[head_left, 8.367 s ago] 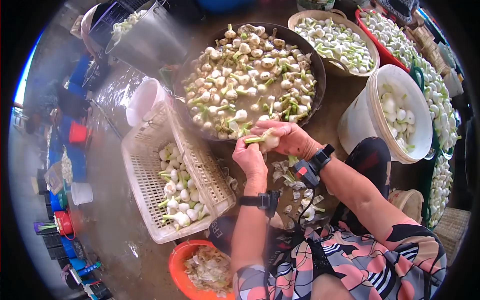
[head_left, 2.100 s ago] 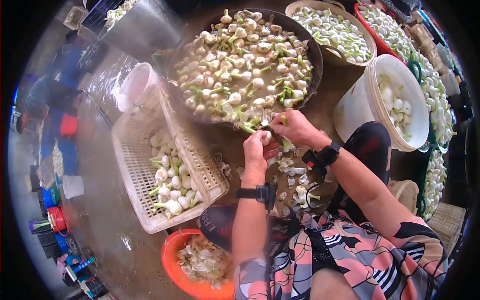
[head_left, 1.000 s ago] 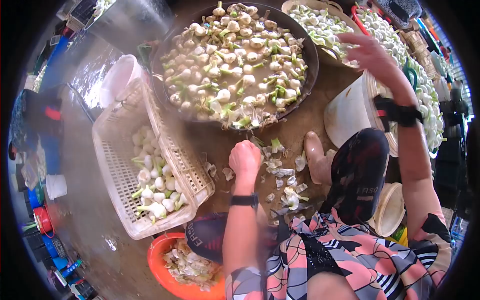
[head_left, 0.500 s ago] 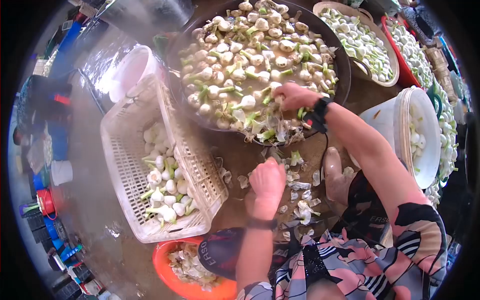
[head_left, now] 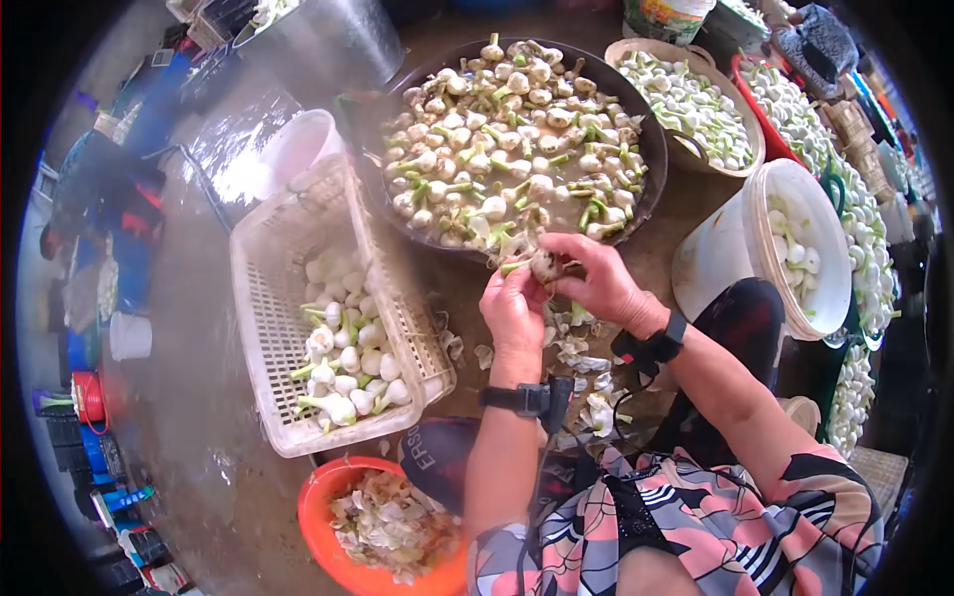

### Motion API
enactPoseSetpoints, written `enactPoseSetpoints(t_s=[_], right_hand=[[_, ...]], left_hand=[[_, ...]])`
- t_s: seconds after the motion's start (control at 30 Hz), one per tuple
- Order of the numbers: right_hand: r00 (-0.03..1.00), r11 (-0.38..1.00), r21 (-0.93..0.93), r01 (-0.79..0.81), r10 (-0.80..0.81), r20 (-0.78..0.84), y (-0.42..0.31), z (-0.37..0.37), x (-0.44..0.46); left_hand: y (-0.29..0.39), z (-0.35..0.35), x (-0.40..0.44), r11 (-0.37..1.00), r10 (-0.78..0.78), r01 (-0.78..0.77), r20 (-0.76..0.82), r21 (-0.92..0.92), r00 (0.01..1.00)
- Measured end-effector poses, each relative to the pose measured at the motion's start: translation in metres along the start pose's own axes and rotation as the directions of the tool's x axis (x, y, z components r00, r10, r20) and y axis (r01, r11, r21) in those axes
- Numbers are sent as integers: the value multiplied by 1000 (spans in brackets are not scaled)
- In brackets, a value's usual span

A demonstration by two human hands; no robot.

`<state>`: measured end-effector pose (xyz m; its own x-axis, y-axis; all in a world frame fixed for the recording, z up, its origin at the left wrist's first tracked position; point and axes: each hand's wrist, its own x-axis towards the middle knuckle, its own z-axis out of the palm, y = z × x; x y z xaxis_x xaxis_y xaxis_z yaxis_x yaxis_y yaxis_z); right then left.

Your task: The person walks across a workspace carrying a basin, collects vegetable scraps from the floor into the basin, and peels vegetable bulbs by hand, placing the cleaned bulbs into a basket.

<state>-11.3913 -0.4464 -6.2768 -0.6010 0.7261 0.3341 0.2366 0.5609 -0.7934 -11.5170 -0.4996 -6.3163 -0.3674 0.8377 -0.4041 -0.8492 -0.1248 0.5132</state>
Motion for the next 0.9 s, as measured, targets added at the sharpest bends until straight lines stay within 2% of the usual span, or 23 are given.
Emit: enactPoseSetpoints(t_s=[0.03,0.07,0.17,0.2,0.3,0.33,0.37,0.4,0.43,0.5,0.53,0.63,0.67,0.73,0.77,0.8,0.9], right_hand=[[995,988,-123,94,-97,-23,-1,5,-4],[971,958,-169,230,-237,-22,-2,9,-5],[937,910,-245,335,-350,-17,0,10,-8],[942,905,-275,324,-336,6,-1,6,-8],[973,965,-160,208,-221,-72,-7,-4,-10],[995,996,84,40,-32,-98,-3,-2,-12],[984,938,324,-125,158,-77,1,2,-13],[943,796,539,-274,332,-12,4,4,-14],[917,726,591,-352,395,60,8,3,-13],[843,559,665,-496,493,215,9,-5,1],[836,614,589,-525,502,223,13,-2,6],[555,378,415,-827,664,501,34,-12,23],[534,377,397,-836,724,437,28,-17,25],[769,667,430,-609,630,111,42,-12,15],[844,788,398,-471,533,-55,42,-14,11],[867,782,460,-421,496,-48,42,-22,5],[925,872,337,-354,381,-14,29,0,-2]], left_hand=[[2,-5,-1,1000,-10,11,-27,24,1000],[5,-5,0,1000,-15,15,-15,6,1000],[3,0,0,1000,18,-17,-54,25,998],[0,2,2,999,27,-25,-66,37,997],[-8,9,2,988,81,-68,-94,137,992],[-7,9,1,973,124,-103,-92,204,988],[-6,10,1,953,166,-137,-86,271,982],[-6,10,2,934,196,-152,-107,324,975],[-8,8,3,914,207,-155,-105,374,973],[-10,6,5,868,229,-158,-99,471,968],[-10,4,6,884,175,-110,-104,454,979],[-2,4,5,922,34,21,-134,386,990],[-3,4,6,935,1,52,-151,350,989],[-6,5,9,951,-26,81,-182,298,983],[-8,6,11,956,-20,77,-198,283,980],[-10,6,12,961,-15,73,-214,268,977],[-18,7,13,911,87,-36,-105,410,991]])
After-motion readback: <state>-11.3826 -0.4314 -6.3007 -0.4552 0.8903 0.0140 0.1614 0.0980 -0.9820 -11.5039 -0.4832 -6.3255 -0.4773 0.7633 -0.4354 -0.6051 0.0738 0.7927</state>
